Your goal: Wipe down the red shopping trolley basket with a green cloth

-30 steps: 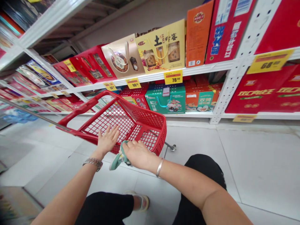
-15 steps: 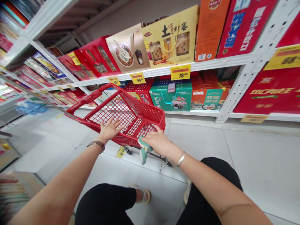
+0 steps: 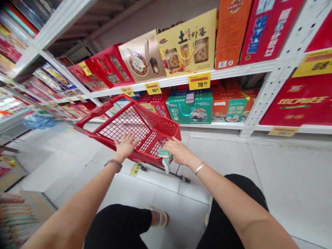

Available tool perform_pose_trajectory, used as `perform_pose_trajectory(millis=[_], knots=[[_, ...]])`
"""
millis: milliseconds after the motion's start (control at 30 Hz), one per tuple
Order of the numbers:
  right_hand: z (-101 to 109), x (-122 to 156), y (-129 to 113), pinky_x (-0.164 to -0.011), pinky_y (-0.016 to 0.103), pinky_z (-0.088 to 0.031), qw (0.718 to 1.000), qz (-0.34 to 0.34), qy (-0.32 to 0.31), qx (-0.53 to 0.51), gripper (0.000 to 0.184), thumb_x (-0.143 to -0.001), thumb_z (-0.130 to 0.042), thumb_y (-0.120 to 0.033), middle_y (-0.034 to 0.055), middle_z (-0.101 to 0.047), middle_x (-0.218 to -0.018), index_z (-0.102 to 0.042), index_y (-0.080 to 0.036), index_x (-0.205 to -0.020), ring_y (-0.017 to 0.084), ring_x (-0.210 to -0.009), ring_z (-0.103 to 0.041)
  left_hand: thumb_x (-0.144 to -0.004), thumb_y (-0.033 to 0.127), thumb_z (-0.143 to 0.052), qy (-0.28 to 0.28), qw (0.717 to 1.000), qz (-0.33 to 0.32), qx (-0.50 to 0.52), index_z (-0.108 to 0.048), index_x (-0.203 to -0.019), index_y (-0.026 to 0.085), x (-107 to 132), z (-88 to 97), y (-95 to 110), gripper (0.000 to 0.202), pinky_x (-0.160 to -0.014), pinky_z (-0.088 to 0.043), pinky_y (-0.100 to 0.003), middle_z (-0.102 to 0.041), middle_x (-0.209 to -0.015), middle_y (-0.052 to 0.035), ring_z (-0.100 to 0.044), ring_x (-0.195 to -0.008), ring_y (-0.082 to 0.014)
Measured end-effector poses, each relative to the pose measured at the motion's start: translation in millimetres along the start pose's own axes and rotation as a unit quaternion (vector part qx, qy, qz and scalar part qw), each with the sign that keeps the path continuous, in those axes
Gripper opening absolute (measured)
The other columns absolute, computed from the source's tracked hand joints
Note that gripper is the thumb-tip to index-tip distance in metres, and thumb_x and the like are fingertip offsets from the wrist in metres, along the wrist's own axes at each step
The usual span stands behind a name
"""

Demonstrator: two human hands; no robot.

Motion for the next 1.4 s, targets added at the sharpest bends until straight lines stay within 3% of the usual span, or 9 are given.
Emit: perform_pose_trajectory(millis=[167,267,400,567,700,833,1000,1200,1400], knots=[[-29.8,1.2,-31.7,-0.121,0.058,-0.021,0.998,0.064,0.010,0.018,0.056,-0.085,-0.055,-0.005,0.0120,-0.070,-0.127,-0.059,-0.021,-0.138,0.024,-0.127,-0.055,-0.104,0.046,-0.022,0.042,0.998,-0.014,0.044,-0.052,-0.149,0.024,37.0,-12.1,40.5,0.058,-0.119,-0.013,-0.075,-0.043,-0.161,-0.0102,-0.026,-0.155,-0.0342],[-34.4,-3.2,-38.5,-0.113,0.050,-0.035,0.994,0.106,0.019,0.000,0.050,-0.089,-0.056,-0.009,0.0092,-0.073,-0.117,-0.062,-0.024,-0.137,0.021,-0.114,-0.061,-0.104,0.049,-0.023,0.070,0.997,-0.007,0.041,-0.055,-0.147,0.022,47.8,-15.0,45.0,0.059,-0.120,-0.013,-0.075,-0.044,-0.160,-0.0120,-0.027,-0.154,-0.0359],[-1.6,-4.6,-10.2,-0.090,0.038,-0.049,0.994,0.046,0.103,0.006,0.042,-0.093,-0.051,-0.009,0.0101,-0.072,-0.108,-0.069,-0.022,-0.128,0.022,-0.098,-0.062,-0.102,0.055,-0.029,0.079,0.996,-0.014,0.048,-0.054,-0.148,0.025,49.9,-17.3,37.2,0.060,-0.121,-0.014,-0.072,-0.045,-0.159,-0.0112,-0.027,-0.154,-0.0359],[29.8,5.8,25.6,-0.106,0.052,-0.040,0.978,-0.089,0.164,0.097,0.050,-0.089,-0.051,-0.008,0.0143,-0.066,-0.127,-0.066,-0.022,-0.135,0.031,-0.118,-0.054,-0.101,0.057,-0.033,0.087,0.994,-0.017,0.060,-0.056,-0.146,0.026,50.7,-19.3,32.1,0.059,-0.121,-0.011,-0.072,-0.050,-0.156,-0.0113,-0.032,-0.152,-0.0365],[-8.4,-0.2,3.4,-0.116,0.059,-0.028,0.993,-0.019,0.080,0.079,0.058,-0.081,-0.056,-0.004,0.0139,-0.063,-0.135,-0.062,-0.022,-0.136,0.030,-0.130,-0.048,-0.100,0.057,-0.034,0.086,0.994,-0.020,0.062,-0.059,-0.143,0.029,52.0,-18.5,32.5,0.056,-0.121,-0.011,-0.072,-0.053,-0.154,-0.0090,-0.034,-0.151,-0.0361],[-46.4,-12.1,-43.6,-0.110,0.053,-0.037,0.994,0.071,0.044,0.069,0.049,-0.088,-0.055,-0.007,0.0108,-0.068,-0.116,-0.062,-0.021,-0.134,0.026,-0.112,-0.056,-0.102,0.054,-0.033,0.085,0.994,-0.033,0.056,-0.059,-0.143,0.028,53.8,-17.1,31.9,0.055,-0.120,-0.012,-0.073,-0.053,-0.154,-0.0094,-0.034,-0.151,-0.0353],[-57.1,-20.8,-74.0,-0.090,0.041,-0.045,0.987,0.110,0.017,0.113,0.043,-0.097,-0.049,-0.011,0.0091,-0.067,-0.103,-0.057,-0.020,-0.138,0.023,-0.096,-0.056,-0.101,0.048,-0.035,0.079,0.995,-0.048,0.048,-0.059,-0.143,0.028,56.2,-18.4,26.1,0.052,-0.118,-0.014,-0.075,-0.053,-0.154,-0.0103,-0.037,-0.149,-0.0357],[-37.9,-18.9,-29.7,-0.097,0.039,-0.043,0.988,0.115,0.001,0.102,0.044,-0.095,-0.055,-0.010,0.0089,-0.070,-0.109,-0.061,-0.023,-0.136,0.020,-0.103,-0.058,-0.099,0.052,-0.039,0.062,0.996,-0.041,0.049,-0.059,-0.143,0.031,55.7,-19.9,19.8,0.052,-0.119,-0.013,-0.074,-0.052,-0.154,-0.0082,-0.036,-0.150,-0.0358],[0.3,-11.4,44.4,-0.121,0.053,-0.024,0.994,-0.033,0.055,0.086,0.058,-0.083,-0.049,0.004,0.0084,-0.067,-0.132,-0.065,-0.025,-0.130,0.022,-0.131,-0.052,-0.098,0.052,-0.041,0.040,0.998,-0.034,0.046,-0.063,-0.139,0.032,58.7,-18.9,24.1,0.050,-0.118,-0.012,-0.076,-0.049,-0.157,-0.0074,-0.034,-0.151,-0.0379]])
Point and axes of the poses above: each hand's wrist, its own x-axis away from the middle knuckle, its own z-axis out of the back of the hand, y = z × x, the point moved 3 cm from there along -x, towards the middle knuckle
